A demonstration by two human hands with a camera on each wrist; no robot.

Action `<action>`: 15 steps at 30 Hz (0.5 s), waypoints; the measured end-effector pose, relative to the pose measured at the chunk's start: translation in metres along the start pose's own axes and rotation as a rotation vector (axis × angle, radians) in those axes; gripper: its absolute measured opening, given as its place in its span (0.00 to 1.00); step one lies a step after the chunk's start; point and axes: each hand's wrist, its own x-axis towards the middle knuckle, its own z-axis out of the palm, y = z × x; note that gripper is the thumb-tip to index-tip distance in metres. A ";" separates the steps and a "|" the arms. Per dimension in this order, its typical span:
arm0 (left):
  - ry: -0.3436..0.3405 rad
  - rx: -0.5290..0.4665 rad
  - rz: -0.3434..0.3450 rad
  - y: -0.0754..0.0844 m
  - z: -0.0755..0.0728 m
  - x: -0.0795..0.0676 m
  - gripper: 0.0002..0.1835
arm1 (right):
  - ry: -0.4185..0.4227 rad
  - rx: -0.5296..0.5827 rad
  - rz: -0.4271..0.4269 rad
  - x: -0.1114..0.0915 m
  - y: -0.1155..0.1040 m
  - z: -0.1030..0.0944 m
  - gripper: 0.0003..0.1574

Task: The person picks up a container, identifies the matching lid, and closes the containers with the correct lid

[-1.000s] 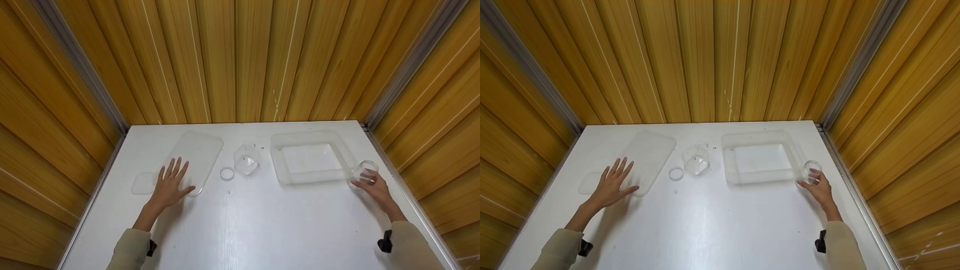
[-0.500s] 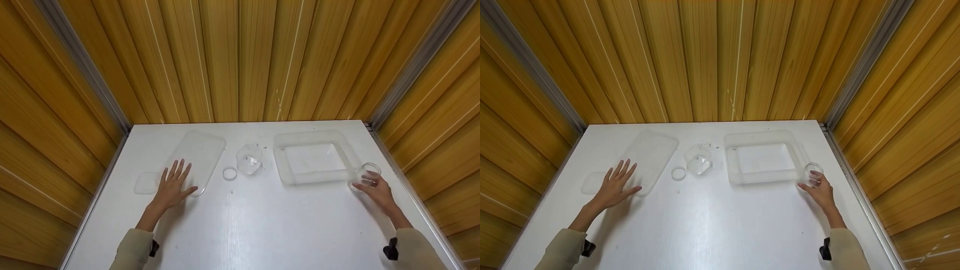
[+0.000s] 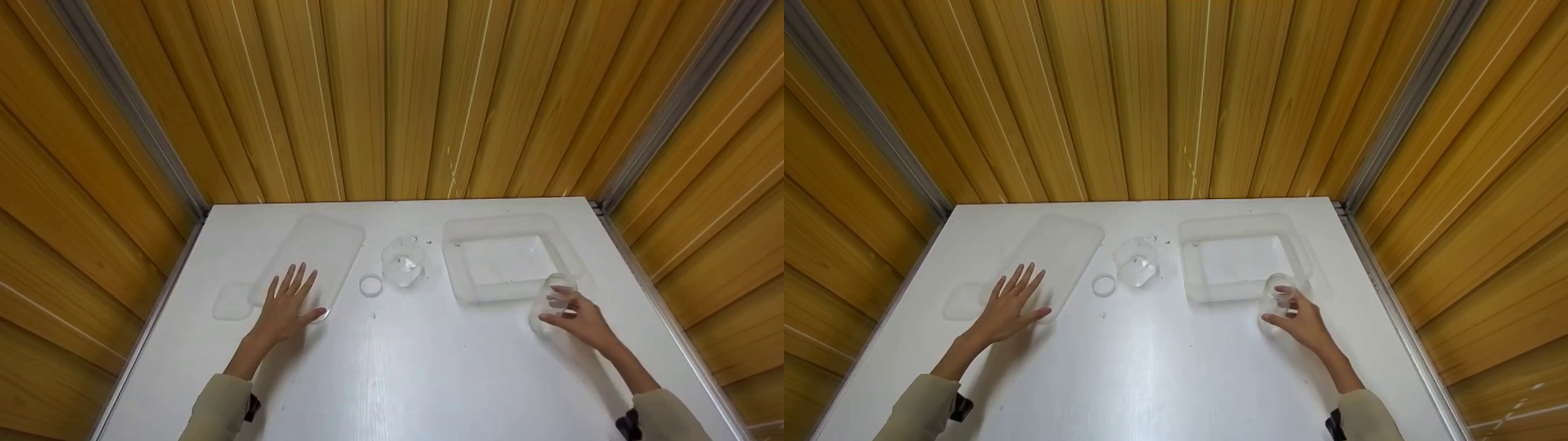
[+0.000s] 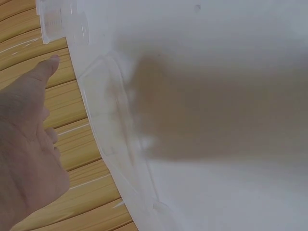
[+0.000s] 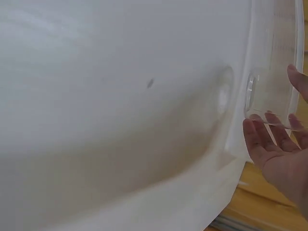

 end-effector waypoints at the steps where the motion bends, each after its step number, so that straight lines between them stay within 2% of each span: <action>1: 0.003 0.002 -0.001 -0.001 0.000 -0.002 0.44 | -0.026 0.017 -0.023 0.000 -0.006 0.008 0.44; 5: 0.014 0.002 -0.010 0.000 0.004 -0.007 0.44 | -0.117 0.064 -0.108 0.003 -0.028 0.041 0.43; 8: 0.015 -0.008 -0.009 0.006 0.010 -0.003 0.44 | -0.182 0.090 -0.156 0.009 -0.046 0.069 0.43; 15: -0.003 0.023 0.059 0.025 0.016 0.020 0.45 | -0.302 0.156 -0.248 0.028 -0.081 0.136 0.44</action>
